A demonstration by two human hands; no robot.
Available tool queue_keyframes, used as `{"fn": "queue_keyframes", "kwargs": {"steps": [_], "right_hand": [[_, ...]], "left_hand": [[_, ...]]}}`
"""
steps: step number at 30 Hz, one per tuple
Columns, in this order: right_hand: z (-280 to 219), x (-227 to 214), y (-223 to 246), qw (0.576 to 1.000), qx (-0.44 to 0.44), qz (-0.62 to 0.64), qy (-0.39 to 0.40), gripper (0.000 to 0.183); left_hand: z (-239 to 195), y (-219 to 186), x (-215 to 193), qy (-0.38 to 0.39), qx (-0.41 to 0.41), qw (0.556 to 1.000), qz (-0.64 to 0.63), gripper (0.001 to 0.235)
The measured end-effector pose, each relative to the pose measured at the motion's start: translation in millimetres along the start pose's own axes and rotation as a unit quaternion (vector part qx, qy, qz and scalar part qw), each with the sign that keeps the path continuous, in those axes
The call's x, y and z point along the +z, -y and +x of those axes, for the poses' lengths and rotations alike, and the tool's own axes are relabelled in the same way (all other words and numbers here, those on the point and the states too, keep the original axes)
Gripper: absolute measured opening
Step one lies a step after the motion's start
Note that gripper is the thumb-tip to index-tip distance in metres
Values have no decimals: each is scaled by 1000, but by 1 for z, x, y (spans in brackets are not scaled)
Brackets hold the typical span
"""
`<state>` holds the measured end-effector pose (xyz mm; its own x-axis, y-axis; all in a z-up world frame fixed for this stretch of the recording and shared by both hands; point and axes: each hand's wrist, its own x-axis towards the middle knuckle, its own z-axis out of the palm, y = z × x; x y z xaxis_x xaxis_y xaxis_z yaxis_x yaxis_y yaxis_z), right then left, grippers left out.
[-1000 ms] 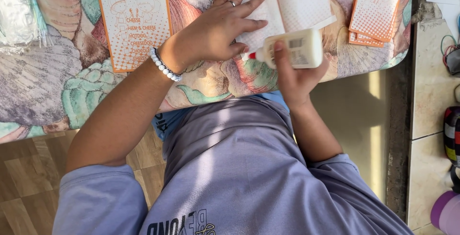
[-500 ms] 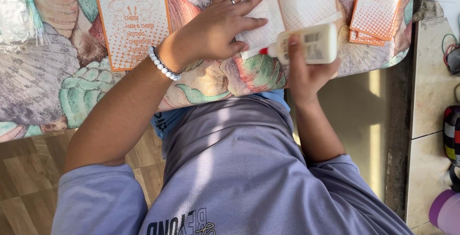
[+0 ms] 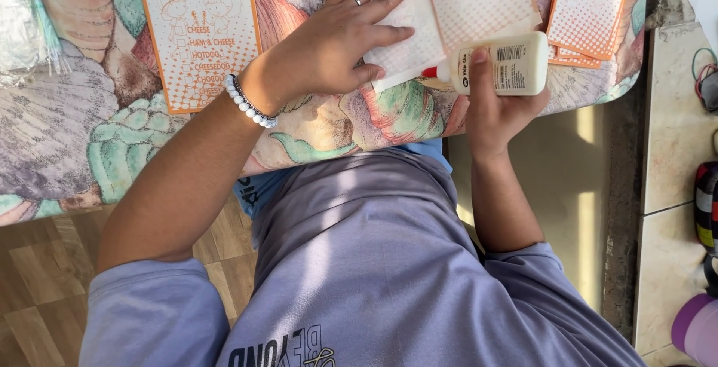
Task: The person is manually assembling paper packaging sleeves by applying glue from a bottle and folding the edges together.
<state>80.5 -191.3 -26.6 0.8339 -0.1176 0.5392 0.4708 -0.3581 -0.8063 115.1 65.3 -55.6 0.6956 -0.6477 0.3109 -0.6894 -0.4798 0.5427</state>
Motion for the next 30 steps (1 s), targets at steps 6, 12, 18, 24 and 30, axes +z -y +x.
{"fn": "queue_keyframes", "kwargs": {"steps": [6, 12, 18, 24, 30], "right_hand": [[21, -18, -22, 998, 35, 28, -48, 18], [29, -32, -49, 977, 149, 77, -134, 52], [65, -88, -29, 951, 223, 155, -150, 38], [51, -86, -31, 926, 269, 209, -163, 46], [31, -54, -8, 978, 149, 126, -74, 28]], "left_hand": [[1, -5, -3, 13, -15, 1000, 5, 65], [6, -32, -8, -2, -76, 968, 240, 52], [11, -42, -6, 24, -53, 932, 358, 46], [32, -82, 27, -21, -234, 895, 379, 55], [28, -70, 5, -75, -136, 973, 171, 40]]}}
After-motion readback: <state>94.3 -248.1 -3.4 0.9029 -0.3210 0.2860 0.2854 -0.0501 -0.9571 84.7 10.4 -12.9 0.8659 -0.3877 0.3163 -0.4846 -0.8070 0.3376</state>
